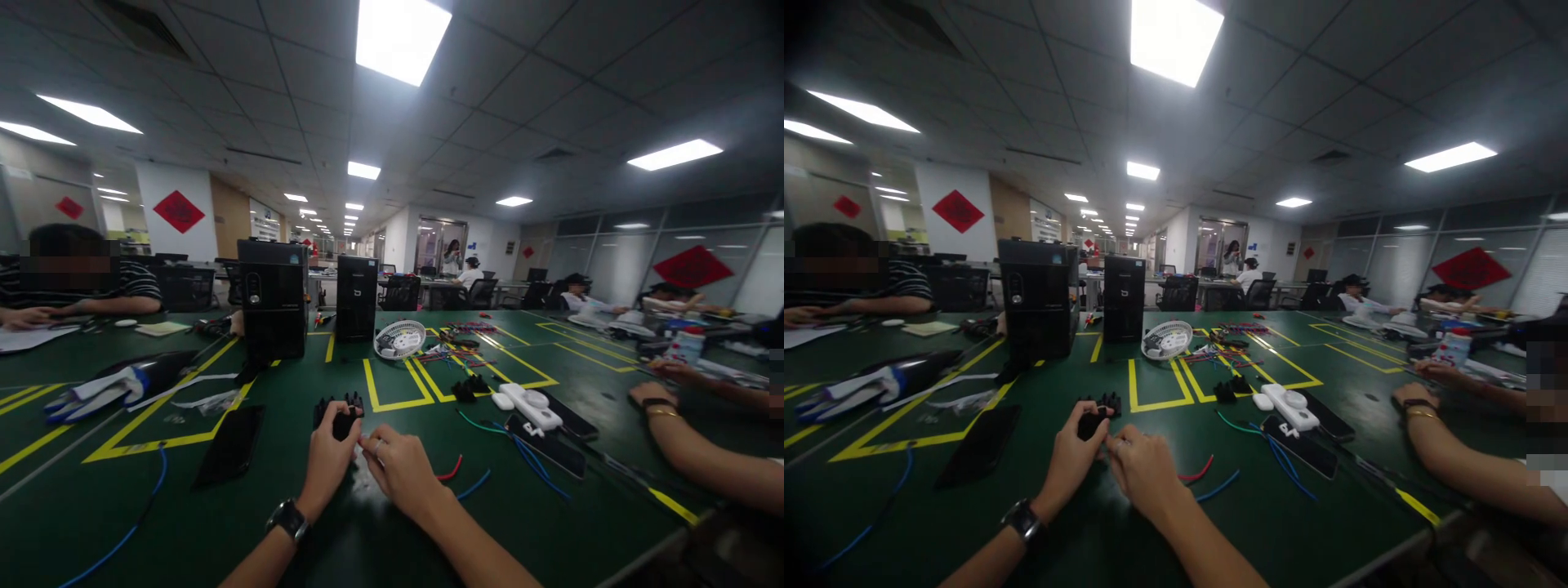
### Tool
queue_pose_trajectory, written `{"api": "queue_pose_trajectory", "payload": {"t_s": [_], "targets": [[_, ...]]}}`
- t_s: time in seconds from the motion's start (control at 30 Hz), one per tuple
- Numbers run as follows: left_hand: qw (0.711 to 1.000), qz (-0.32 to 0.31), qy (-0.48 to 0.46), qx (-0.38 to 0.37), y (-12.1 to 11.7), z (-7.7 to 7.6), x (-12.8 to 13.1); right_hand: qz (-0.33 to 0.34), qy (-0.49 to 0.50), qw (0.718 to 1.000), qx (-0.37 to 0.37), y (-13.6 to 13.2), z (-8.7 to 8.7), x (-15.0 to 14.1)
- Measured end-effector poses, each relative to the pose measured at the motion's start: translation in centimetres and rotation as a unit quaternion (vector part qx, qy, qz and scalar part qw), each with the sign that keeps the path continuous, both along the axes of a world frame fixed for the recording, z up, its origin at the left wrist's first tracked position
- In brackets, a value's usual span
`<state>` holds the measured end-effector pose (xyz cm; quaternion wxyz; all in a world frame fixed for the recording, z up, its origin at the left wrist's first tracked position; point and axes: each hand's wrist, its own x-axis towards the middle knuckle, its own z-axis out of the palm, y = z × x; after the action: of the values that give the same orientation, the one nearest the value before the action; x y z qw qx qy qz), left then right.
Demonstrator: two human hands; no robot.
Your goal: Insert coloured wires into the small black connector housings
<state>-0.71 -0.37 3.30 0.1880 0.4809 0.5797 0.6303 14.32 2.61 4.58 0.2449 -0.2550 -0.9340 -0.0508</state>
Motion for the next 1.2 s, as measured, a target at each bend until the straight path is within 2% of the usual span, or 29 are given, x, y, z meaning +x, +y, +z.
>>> {"api": "queue_pose_trajectory", "payload": {"t_s": [0.13,0.27,0.5,0.6,0.7,0.77,0.87,0.97,1.07,1.13,1.2], "targets": [[0.998,-0.018,0.056,-0.005,-0.4,0.2,-0.5,0.017,0.014,1.000,-0.006,-0.4,-0.2,0.2],[0.999,-0.022,0.031,-0.007,-0.3,0.1,-0.4,0.016,0.016,1.000,-0.015,-0.4,0.1,0.4],[0.994,-0.031,-0.101,-0.013,0.3,0.2,0.0,0.005,0.042,0.997,-0.064,-0.4,0.1,0.1],[0.978,-0.044,-0.202,-0.018,0.3,0.3,0.1,-0.003,0.066,0.992,-0.105,-0.4,-0.5,-0.2],[0.959,-0.088,-0.270,-0.013,0.3,-0.1,0.0,-0.032,0.078,0.988,-0.125,-0.1,-0.7,-0.3],[0.952,-0.105,-0.286,-0.023,0.4,-0.6,-0.1,-0.042,0.042,0.992,-0.114,0.3,0.1,-0.1],[0.948,-0.097,-0.300,-0.045,0.8,-1.0,0.0,-0.030,-0.046,0.996,-0.071,0.9,2.5,0.1],[0.934,-0.087,-0.348,-0.006,1.2,-0.1,0.4,-0.028,-0.064,0.997,-0.032,0.8,3.8,-0.1],[0.915,-0.057,-0.392,0.071,1.4,1.3,0.5,-0.039,-0.061,0.997,-0.002,0.0,2.3,-0.5],[0.909,-0.047,-0.409,0.072,1.5,2.0,0.1,-0.039,-0.083,0.996,0.019,-0.1,1.1,-0.5],[0.904,-0.031,-0.421,0.065,1.7,2.1,-0.5,-0.033,-0.101,0.994,0.038,0.5,1.2,-0.6]]}}
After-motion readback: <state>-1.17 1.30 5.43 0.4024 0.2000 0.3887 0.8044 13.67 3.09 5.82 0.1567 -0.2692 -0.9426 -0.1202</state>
